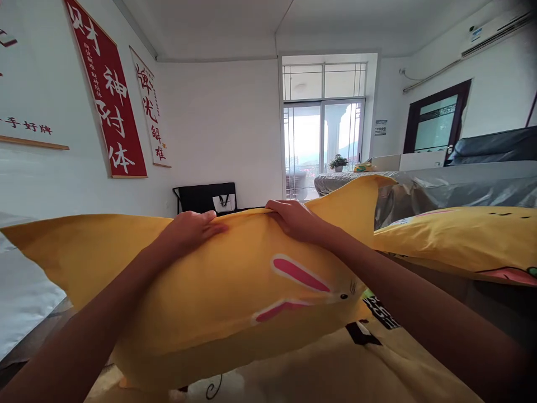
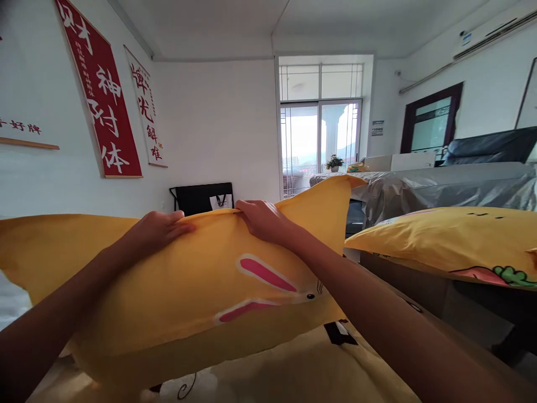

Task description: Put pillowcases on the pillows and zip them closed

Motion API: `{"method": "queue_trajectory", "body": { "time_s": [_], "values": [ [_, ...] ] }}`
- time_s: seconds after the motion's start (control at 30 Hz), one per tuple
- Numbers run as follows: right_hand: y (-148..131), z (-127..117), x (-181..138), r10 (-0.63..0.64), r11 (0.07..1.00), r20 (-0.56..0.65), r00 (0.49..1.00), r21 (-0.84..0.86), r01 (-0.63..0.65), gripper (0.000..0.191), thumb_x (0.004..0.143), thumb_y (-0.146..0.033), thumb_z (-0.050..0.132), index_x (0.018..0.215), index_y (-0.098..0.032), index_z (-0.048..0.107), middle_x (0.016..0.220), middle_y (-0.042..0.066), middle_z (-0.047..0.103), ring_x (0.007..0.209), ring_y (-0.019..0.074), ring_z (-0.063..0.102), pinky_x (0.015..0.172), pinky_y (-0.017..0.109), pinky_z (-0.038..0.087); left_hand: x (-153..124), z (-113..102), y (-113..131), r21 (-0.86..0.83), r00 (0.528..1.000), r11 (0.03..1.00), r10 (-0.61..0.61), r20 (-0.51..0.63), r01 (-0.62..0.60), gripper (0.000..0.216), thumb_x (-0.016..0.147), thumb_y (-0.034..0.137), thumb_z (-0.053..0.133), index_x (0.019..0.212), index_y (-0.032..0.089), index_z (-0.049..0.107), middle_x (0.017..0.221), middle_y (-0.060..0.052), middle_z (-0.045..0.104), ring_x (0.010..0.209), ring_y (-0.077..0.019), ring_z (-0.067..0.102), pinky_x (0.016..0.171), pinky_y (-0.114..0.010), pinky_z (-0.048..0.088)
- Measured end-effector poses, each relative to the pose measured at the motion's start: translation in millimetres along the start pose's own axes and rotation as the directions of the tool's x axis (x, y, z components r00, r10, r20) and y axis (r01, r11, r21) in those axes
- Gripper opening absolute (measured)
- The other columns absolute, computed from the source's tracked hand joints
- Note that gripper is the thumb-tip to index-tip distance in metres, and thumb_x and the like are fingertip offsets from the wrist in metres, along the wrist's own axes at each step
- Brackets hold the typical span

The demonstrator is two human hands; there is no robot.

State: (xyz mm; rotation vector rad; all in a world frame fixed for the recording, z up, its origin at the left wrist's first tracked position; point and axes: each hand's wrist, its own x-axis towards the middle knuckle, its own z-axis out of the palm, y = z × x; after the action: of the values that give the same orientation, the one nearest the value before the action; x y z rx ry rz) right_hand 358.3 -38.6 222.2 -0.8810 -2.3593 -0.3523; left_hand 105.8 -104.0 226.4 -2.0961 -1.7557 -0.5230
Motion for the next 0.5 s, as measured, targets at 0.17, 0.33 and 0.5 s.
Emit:
{"method": "queue_trajectory", "body": {
  "time_s": [0.17,0.33,0.5],
  "values": [
    [-6,5,-3,0.019,0.998,0.178,0.984,0.057,-0.03,0.021,0.095,-0.029,0.042,0.079,-0.021,0.051,0.069,0.001,0.058,0.066,0.0149,0.047,0.061,0.025,0.027,-10,-4,-12,-0.311,0.947,0.948,0.152,0.281,-0.06,0.049,0.076,0.057,0.057,0.053,0.02,0.034,0.053,0.005,0.03,0.05,-0.0092,0.03,0.049,-0.025,0.021],
    [-17,-3,-2,-0.166,0.984,0.318,0.933,0.118,0.135,0.035,0.093,-0.028,0.047,0.062,-0.019,0.035,0.058,-0.003,0.043,0.058,0.0105,0.037,0.059,0.024,0.024,-14,-17,-6,-0.383,0.842,0.923,0.225,0.49,-0.024,0.042,0.08,0.052,0.053,0.054,0.019,0.047,0.054,0.003,0.042,0.049,-0.0103,0.039,0.049,-0.026,0.023],
    [-27,-1,2,-0.209,0.978,0.338,0.918,0.091,0.189,0.027,0.093,-0.021,0.044,0.066,-0.019,0.037,0.063,-0.003,0.044,0.059,0.0106,0.037,0.058,0.024,0.023,-6,-7,30,-0.261,0.917,0.953,0.238,0.319,-0.156,0.035,0.076,0.052,0.06,0.094,0.022,0.064,0.084,-0.001,0.064,0.076,-0.0185,0.058,0.06,-0.025,0.036]
  ]
}}
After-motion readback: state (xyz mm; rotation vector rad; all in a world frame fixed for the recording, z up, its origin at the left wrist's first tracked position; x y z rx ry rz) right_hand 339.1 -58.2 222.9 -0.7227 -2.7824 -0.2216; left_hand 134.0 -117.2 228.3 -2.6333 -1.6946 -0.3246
